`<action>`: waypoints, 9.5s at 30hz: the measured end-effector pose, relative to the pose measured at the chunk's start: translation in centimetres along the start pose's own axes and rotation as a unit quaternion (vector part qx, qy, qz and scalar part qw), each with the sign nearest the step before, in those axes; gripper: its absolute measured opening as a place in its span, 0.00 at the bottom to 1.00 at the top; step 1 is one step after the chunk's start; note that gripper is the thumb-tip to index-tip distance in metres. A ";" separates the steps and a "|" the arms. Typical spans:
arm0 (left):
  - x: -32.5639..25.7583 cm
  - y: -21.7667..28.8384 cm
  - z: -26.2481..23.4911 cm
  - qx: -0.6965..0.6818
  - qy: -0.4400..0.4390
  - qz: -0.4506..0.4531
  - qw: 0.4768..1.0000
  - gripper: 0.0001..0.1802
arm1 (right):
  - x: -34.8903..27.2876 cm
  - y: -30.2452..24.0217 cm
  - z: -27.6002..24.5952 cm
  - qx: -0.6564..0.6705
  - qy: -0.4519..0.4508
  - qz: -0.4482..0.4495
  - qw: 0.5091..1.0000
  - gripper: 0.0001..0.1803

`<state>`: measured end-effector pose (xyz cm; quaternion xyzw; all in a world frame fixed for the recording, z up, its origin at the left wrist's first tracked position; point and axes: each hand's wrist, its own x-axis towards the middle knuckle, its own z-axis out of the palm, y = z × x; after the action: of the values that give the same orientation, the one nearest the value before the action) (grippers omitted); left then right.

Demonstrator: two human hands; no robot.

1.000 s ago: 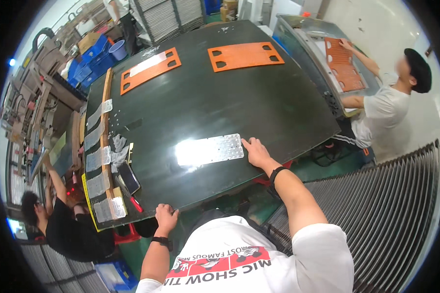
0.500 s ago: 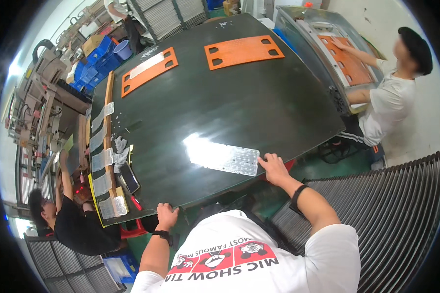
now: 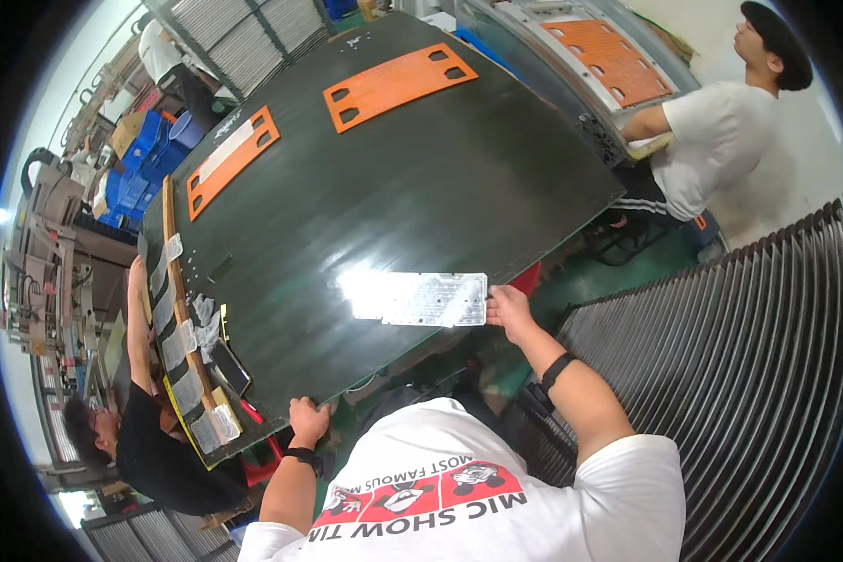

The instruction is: Manually assemble and rack printed sheets onto a drying rack in a lighting factory setting.

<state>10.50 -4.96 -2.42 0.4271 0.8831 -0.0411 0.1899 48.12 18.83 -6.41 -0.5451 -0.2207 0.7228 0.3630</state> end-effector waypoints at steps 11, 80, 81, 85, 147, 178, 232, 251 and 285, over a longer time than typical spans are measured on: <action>3.3 -0.1 -0.2 -0.078 0.055 0.246 0.965 0.15 | 0.8 0.6 0.8 -0.386 0.197 -0.238 0.869 0.11; 8.2 -2.1 1.0 -0.213 0.207 0.375 0.878 0.15 | -8.9 -4.0 13.9 -0.810 -0.182 -0.133 0.542 0.20; 7.6 -2.6 0.9 -0.221 0.193 0.375 0.880 0.15 | -7.9 -3.6 14.5 -0.812 -0.198 -0.120 0.536 0.22; 5.4 -3.5 1.0 -0.203 0.205 0.297 0.910 0.15 | -3.2 -3.8 15.5 -0.797 -0.226 -0.131 0.544 0.22; 6.8 -1.3 -3.4 0.006 -0.172 0.076 0.982 0.30 | 4.1 -4.5 14.5 -0.897 -0.153 -0.024 0.414 0.43; 5.5 -2.4 -3.5 0.005 -0.150 0.095 0.984 0.26 | 4.6 -4.5 15.0 -0.869 -0.168 -0.092 0.456 0.39; 2.4 3.6 0.6 -0.036 0.044 0.252 0.966 0.42 | 2.3 -0.2 11.8 -0.708 0.034 -0.394 0.586 0.26; 4.3 10.7 -0.5 -0.127 0.042 0.305 0.943 0.42 | 0.2 3.5 15.5 -0.789 -0.165 -0.357 0.473 0.44; 11.3 5.5 -3.0 -0.049 0.077 0.156 0.984 0.50 | 5.8 1.6 24.4 -0.753 -0.241 -0.370 0.488 0.41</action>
<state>7.44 7.56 -3.30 0.5514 0.8187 0.0657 0.1464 23.73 24.09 -3.69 -0.2837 -0.9411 0.1830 -0.0195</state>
